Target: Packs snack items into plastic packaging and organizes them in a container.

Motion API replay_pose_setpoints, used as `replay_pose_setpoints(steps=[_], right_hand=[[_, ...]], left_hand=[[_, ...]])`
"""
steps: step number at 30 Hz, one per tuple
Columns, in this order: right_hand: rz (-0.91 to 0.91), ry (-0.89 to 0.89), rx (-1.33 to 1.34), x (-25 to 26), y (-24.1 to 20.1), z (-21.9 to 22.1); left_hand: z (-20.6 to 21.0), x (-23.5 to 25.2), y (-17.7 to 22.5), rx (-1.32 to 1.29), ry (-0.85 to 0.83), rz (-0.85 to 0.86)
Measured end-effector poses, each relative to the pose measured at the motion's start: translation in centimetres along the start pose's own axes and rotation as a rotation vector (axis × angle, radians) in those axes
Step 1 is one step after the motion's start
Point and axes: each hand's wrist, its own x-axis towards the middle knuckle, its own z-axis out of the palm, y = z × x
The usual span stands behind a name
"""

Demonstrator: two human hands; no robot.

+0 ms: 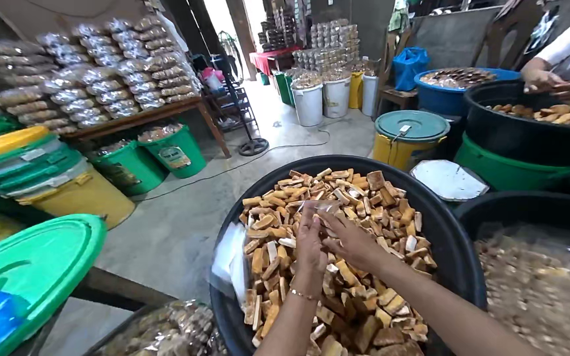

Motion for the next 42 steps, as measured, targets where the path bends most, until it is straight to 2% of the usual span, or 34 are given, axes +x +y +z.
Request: replay_pose_setpoints(steps=[1, 3, 5, 7, 8, 11, 13, 15, 17, 19, 23, 27, 29, 31, 35, 37, 38, 39, 40, 42], right_hand=[[0.019, -0.057, -0.029, 0.1, -0.3, -0.2], [-0.014, -0.058, -0.074, 0.1, -0.1, -0.2], [-0.084, -0.015, -0.081, -0.4, 0.8, -0.2], [-0.122, 0.022, -0.072, -1.1, 1.8, -0.4], [-0.070, -0.040, -0.069, -1.3, 1.9, -0.7], [0.293, -0.430, -0.131, -0.5, 2.0, -1.5], [0.400, -0.442, -0.069, -0.3, 2.3, -1.9], [0.320, -0.238, 0.141, -0.8, 2.1, -3.5], [0.130, -0.069, 0.462, -1.3, 2.0, -4.3], [0.046, -0.068, 0.652, -1.6, 1.8, -4.5], [0.144, -0.073, 0.408, -1.2, 2.0, -4.6], [0.215, -0.136, -0.106, -1.0, 0.6, -2.8], [0.225, -0.260, -0.144, -1.1, -0.1, -2.0], [0.265, -0.345, -0.043, -1.0, 0.3, -2.6], [0.279, -0.258, -0.012, -1.1, 1.3, -3.5], [0.169, -0.135, 0.034, -1.7, 1.8, -4.4], [0.085, -0.034, 0.080, -2.0, 2.1, -4.7], [0.005, 0.071, 0.121, -2.2, 2.5, -4.8], [-0.061, 0.156, 0.172, -2.2, 2.6, -4.9], [-0.140, 0.190, 0.239, -1.6, 2.0, -4.8]], left_hand=[[-0.2, 0.1, 0.1, -0.005, -0.010, -0.017], [-0.4, 0.1, 0.0, 0.030, -0.006, -0.047], [-0.9, 0.4, 0.1, 0.207, -0.019, -0.001], [-2.2, 1.1, 0.7, 0.542, -0.032, 0.211], [-3.1, 1.6, 1.5, 0.715, -0.016, 0.373], [-5.0, 2.5, 3.6, 1.038, 0.047, 0.852], [-4.6, 1.9, 4.1, 1.169, 0.012, 1.010], [-3.7, 1.2, 3.6, 1.313, -0.124, 0.981], [-3.0, 1.0, 2.3, 1.400, -0.282, 0.823], [-2.6, 0.8, 0.8, 1.354, -0.370, 0.675], [-1.8, 0.8, 0.3, 1.349, -0.397, 0.520], [-0.9, 0.3, 0.0, 1.491, -0.452, 0.414], [-0.5, -0.3, -0.3, 1.531, -0.441, 0.379], [-0.1, -0.6, -0.1, 1.556, -0.440, 0.331], [0.6, -2.1, -1.4, 1.331, -0.587, 0.551], [0.3, -1.9, -0.5, 1.115, -0.656, 0.703], [-0.3, -1.2, 0.3, 0.972, -0.622, 0.755], [-1.0, -0.3, 1.4, 0.850, -0.533, 0.744], [-1.8, 0.5, 2.6, 0.751, -0.425, 0.638], [-3.1, 1.7, 4.5, 0.597, -0.306, 0.286]])
